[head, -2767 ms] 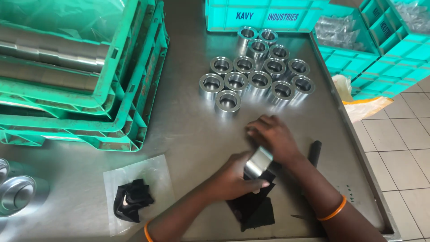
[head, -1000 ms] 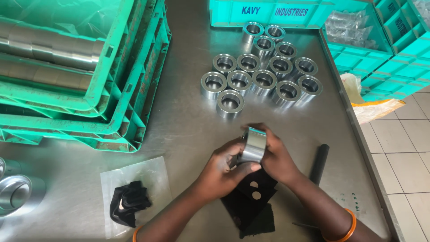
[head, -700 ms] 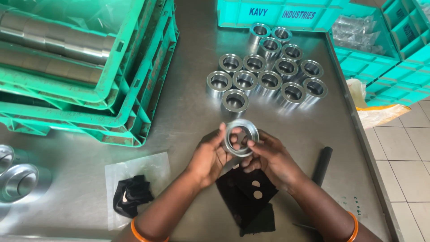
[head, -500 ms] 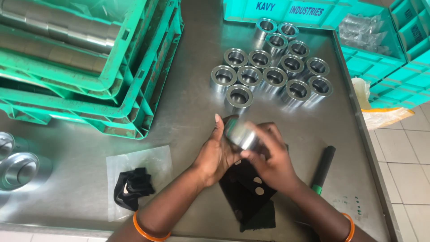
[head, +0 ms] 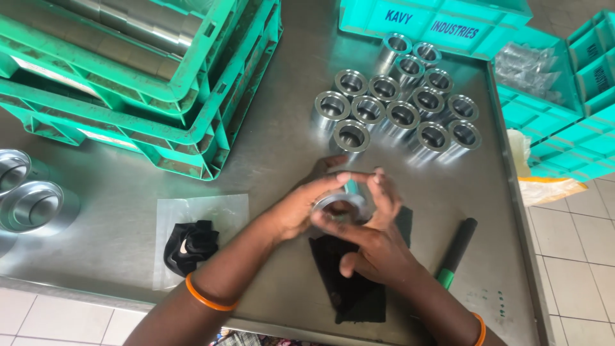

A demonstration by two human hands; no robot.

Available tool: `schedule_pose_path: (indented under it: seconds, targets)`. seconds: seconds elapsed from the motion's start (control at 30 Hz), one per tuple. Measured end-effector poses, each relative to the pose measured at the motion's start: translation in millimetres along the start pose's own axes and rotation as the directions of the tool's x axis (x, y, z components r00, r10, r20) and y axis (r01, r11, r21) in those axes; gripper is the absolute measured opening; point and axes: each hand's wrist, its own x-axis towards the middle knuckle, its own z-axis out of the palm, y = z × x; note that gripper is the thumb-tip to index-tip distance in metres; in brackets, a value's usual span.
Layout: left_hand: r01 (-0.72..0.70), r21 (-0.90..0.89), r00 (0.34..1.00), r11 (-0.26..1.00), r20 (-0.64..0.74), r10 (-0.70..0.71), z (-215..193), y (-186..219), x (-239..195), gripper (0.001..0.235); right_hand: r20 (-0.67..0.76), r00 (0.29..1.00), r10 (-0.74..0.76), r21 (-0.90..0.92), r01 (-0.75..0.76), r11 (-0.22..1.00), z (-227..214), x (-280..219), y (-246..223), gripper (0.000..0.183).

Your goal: The person is seen cleaning the inner and outer surface of metal rings with a black cloth.

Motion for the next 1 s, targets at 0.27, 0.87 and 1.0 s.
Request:
schedule_pose_path:
  seconds: [0.27, 0.87, 1.0]
  targets:
    - [0.101, 0.811, 0.928, 0.577, -0.287, 0.24, 7, 46, -1, 0.106, 0.234, 0.914, 0.333, 0.449, -0.405, 0.796, 26, 25, 76, 0.04]
    - [0.042, 0.384, 0.968, 0.922, -0.243, 0.057, 5, -20, 11, 0.052, 0.269, 0.779, 0.566, 0.65, -0.58, 0.49, 17, 18, 49, 0.045]
    - [0.118, 0.367, 0.986, 0.923, -0.154, -0.065, 38, -3, -7, 0.031, -0.012, 0.924, 0.381, 0.634, -0.288, 0.718, 12, 24, 53, 0.039]
